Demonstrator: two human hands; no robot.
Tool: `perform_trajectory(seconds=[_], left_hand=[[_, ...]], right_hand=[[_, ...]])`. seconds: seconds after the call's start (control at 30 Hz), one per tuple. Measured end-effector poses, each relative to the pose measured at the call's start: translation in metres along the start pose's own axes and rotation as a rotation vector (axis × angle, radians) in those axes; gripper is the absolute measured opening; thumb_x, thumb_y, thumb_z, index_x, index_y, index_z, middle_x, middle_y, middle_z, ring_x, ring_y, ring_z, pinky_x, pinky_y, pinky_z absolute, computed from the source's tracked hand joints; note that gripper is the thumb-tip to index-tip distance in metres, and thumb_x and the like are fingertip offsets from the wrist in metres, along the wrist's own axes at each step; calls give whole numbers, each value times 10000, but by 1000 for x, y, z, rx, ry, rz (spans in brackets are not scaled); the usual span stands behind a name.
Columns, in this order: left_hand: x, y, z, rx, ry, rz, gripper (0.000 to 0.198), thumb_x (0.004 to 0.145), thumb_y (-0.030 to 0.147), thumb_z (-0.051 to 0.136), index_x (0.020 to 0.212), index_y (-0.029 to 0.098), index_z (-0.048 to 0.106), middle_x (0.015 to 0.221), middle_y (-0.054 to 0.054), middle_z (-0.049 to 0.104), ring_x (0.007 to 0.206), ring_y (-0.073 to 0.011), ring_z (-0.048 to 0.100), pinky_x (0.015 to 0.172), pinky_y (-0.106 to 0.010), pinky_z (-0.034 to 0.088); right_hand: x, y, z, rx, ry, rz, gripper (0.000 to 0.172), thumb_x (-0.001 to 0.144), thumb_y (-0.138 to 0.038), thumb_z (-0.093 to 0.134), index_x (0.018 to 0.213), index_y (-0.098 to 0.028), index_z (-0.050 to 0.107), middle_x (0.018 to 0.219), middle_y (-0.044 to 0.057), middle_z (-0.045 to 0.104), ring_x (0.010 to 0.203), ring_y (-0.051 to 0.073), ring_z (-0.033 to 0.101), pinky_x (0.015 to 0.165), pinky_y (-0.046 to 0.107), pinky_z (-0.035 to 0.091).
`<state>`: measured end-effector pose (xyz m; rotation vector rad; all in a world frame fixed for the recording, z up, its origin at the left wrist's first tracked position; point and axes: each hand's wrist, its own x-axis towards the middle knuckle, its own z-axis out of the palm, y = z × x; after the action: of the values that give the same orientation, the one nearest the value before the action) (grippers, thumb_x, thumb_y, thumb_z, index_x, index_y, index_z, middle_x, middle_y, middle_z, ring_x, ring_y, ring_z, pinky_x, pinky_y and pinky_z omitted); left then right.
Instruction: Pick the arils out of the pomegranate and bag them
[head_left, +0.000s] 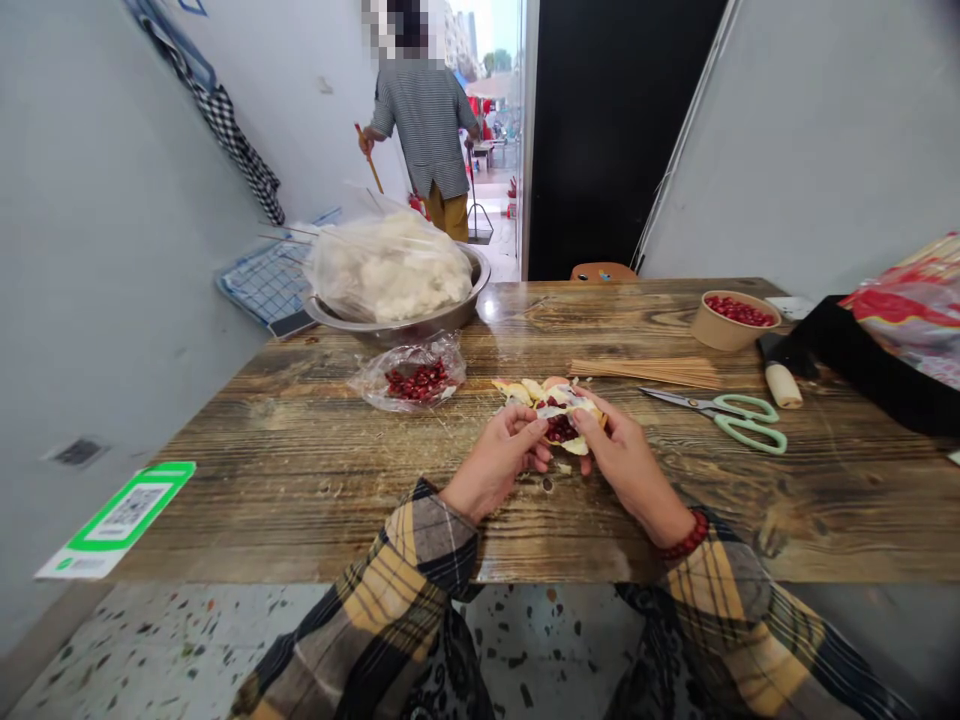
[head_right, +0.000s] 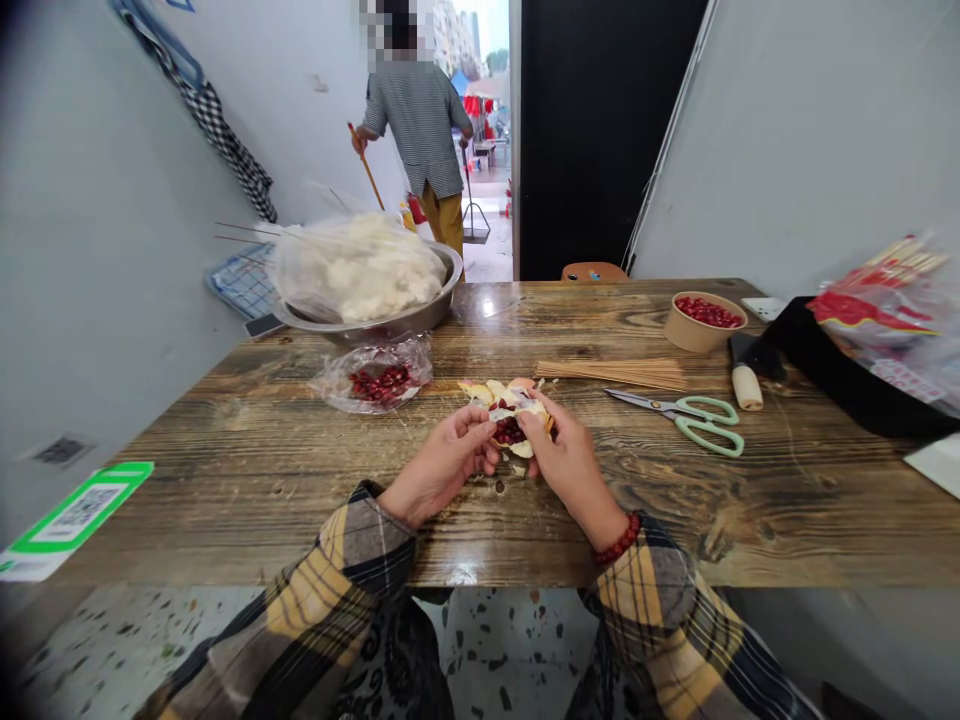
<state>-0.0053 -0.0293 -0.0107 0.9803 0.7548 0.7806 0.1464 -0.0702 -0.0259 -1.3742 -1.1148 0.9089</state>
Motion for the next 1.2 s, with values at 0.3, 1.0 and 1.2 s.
perform_trajectory(seconds=[0.3,1.0,1.2], left_hand=[[0,0,0,-20,19,2,172,758,202,618,852,163,480,608,19,593,508,-81,556,481,-179,437],[1,-1,0,30,25,-22,205,715,176,617,853,169,465,655,33,586,473,-52,517,453,-164,390],[0,-3,2,57,89,-32,186,662,87,540,813,174,474,620,40,559,459,-51,493,428,-159,342]], right_hand=[[2,5,0,60,-21,29,556,832,-502,563,1295,-195,567,771,29,667,424,92,477,344,218,400],[-1,2,5,177,-18,98,605,779,-505,623,1289,-184,569,940,59,687,557,125,535,399,229,444],[-1,8,5,63,-9,53,577,806,-496,597,1311,-220,554,919,52,685,485,113,525,398,245,454]])
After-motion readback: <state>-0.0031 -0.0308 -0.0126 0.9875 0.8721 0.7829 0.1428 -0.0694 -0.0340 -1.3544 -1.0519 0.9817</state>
